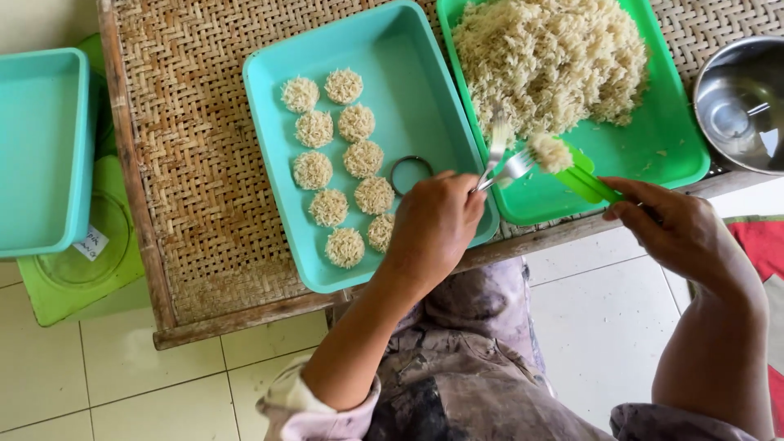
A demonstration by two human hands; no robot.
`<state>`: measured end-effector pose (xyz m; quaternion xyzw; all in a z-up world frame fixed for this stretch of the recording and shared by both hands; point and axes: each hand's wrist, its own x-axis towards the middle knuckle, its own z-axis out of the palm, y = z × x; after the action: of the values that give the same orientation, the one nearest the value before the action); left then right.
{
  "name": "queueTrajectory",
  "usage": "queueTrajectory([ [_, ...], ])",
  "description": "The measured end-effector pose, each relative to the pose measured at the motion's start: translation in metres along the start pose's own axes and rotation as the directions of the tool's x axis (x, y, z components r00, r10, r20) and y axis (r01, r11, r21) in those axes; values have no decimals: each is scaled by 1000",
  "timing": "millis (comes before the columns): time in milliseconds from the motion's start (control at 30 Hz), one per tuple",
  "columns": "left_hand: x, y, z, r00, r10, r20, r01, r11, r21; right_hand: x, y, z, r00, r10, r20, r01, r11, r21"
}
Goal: Molding cooked rice into small circular patties using a fork and a metal ring mold on a tray
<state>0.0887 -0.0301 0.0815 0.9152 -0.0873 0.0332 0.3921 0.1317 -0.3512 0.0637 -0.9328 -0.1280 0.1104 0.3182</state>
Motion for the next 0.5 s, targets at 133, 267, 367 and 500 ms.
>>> queueTrajectory([
  [133,12,4,5,998,-4,-58,2,1000,-20,-6,27,2,994,105,-39,-100,988,118],
  [267,4,-1,-16,998,57,-30,-61,981,-186,-9,36,5,997,60,-46,-49,974,221],
  [367,-8,-1,-32,996,-26,-87,3,967,-254,0,40,7,1000,14,-1,-13,953,303],
  [500,-21,-32,-35,992,17,-124,-51,959,-278,8,40,6,994,-99,38,83,948,308],
])
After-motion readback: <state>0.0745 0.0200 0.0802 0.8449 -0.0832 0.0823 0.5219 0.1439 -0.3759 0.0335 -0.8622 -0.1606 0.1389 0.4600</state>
